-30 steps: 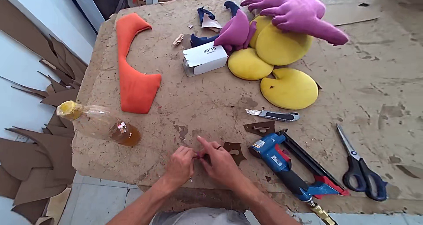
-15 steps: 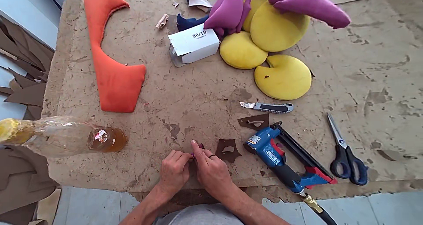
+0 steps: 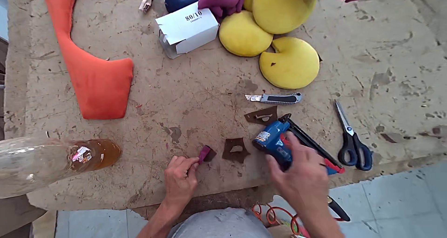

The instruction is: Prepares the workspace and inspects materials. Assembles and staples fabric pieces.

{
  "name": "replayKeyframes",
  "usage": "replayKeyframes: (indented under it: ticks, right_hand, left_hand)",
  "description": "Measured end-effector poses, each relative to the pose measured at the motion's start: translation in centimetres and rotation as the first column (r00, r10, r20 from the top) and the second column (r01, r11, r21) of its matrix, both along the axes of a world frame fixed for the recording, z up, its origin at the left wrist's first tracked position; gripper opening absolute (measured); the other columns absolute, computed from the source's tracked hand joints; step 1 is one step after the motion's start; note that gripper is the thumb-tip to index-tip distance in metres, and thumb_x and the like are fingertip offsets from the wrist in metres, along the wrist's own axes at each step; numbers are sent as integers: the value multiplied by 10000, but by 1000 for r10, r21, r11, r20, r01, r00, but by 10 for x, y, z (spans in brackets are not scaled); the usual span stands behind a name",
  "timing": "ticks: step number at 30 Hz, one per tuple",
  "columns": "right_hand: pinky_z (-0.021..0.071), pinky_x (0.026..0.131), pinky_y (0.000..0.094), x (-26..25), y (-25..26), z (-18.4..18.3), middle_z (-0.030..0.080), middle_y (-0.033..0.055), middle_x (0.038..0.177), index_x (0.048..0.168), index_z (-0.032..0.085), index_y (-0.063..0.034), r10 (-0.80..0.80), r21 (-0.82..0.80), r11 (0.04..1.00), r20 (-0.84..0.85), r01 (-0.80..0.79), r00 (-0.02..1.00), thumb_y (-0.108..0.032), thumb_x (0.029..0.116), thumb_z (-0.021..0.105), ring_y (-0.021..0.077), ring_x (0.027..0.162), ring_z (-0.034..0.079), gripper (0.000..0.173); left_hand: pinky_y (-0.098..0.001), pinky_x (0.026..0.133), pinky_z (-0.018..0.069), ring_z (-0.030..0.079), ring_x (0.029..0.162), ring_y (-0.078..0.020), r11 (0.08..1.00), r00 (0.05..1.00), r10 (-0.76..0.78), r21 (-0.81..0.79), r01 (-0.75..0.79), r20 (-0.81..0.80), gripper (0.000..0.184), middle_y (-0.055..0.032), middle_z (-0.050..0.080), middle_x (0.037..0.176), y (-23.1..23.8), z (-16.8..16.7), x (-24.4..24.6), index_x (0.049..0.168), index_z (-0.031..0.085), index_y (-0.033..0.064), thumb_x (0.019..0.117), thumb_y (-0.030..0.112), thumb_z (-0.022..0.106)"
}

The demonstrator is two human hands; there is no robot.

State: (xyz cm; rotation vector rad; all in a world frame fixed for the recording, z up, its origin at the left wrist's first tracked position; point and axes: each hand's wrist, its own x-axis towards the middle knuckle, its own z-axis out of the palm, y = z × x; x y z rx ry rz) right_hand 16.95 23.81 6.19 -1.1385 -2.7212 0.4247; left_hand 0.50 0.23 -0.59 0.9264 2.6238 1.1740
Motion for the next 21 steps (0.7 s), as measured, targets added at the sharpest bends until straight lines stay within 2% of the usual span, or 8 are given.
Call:
replayKeyframes:
  ticks: [4,6,9,11,14,15,18,21]
  right_hand:
    - [445,822,779,49,24,-26,519,417,1296,1574,346,-19,-156,6,987,207,159,966,-494,844,744,647,1109,547,957]
    - [461,813,760,46,33,-25,572,383,1225,1590,321,-48,-114,-14,992,250,122,961,-381,859,774,611,1053,592,922]
    - [491,801,744,35,45,-19,621,328,1220,1561,366,-49,-30,-47,998,263,44,964,-221,770,807,552,1032,640,922]
    - [491,779,743,33,41,2,653,296,1187,1488,476,-51,-32,-67,996,278,53,960,-247,739,765,524,1001,657,827]
    - [488,578,588,33,2,55,683,163,848,1178,670,-39,16,-159,987,274,29,961,-426,813,626,343,714,659,534]
    - [531,617,548,34,-19,73,697,149,837,1102,672,-6,45,-259,966,263,25,964,-419,870,667,293,732,684,474]
    - [611,828,478,27,-81,86,745,164,959,1113,674,47,83,-466,885,148,-4,985,-296,891,759,221,907,738,418]
    - [621,772,437,-10,-119,83,763,88,928,1105,717,-27,105,-513,858,146,-15,984,-255,863,757,158,860,742,335]
  left_hand:
    - [-252,681,520,614,761,-70,999,1000,15,36,-15,-8,194,75,686,801,1,-2,3,1005,807,183,944,187,623]
    - [-250,693,529,620,775,-71,999,1000,29,42,-29,-1,194,71,695,827,1,-3,4,1026,798,174,951,188,619]
    - [-259,707,546,637,792,-83,997,998,58,54,-58,5,174,45,715,875,3,-4,6,1058,757,133,958,191,627]
    - [-258,713,568,651,800,-92,996,997,72,60,-73,14,170,22,706,888,4,-4,9,1069,729,99,946,174,638]
    - [-248,694,576,657,791,-82,989,991,119,79,-123,53,175,17,699,888,6,-4,10,1074,713,87,931,164,649]
    - [-239,683,578,658,787,-72,988,989,125,81,-131,72,174,21,698,893,6,-4,10,1078,707,89,931,166,653]
    - [-220,649,573,655,757,-56,983,984,148,98,-158,99,165,24,692,873,8,-4,10,1058,710,92,916,165,667]
    - [-232,646,574,661,753,-71,980,983,155,113,-166,97,147,13,693,857,7,-5,10,1038,711,91,913,161,678]
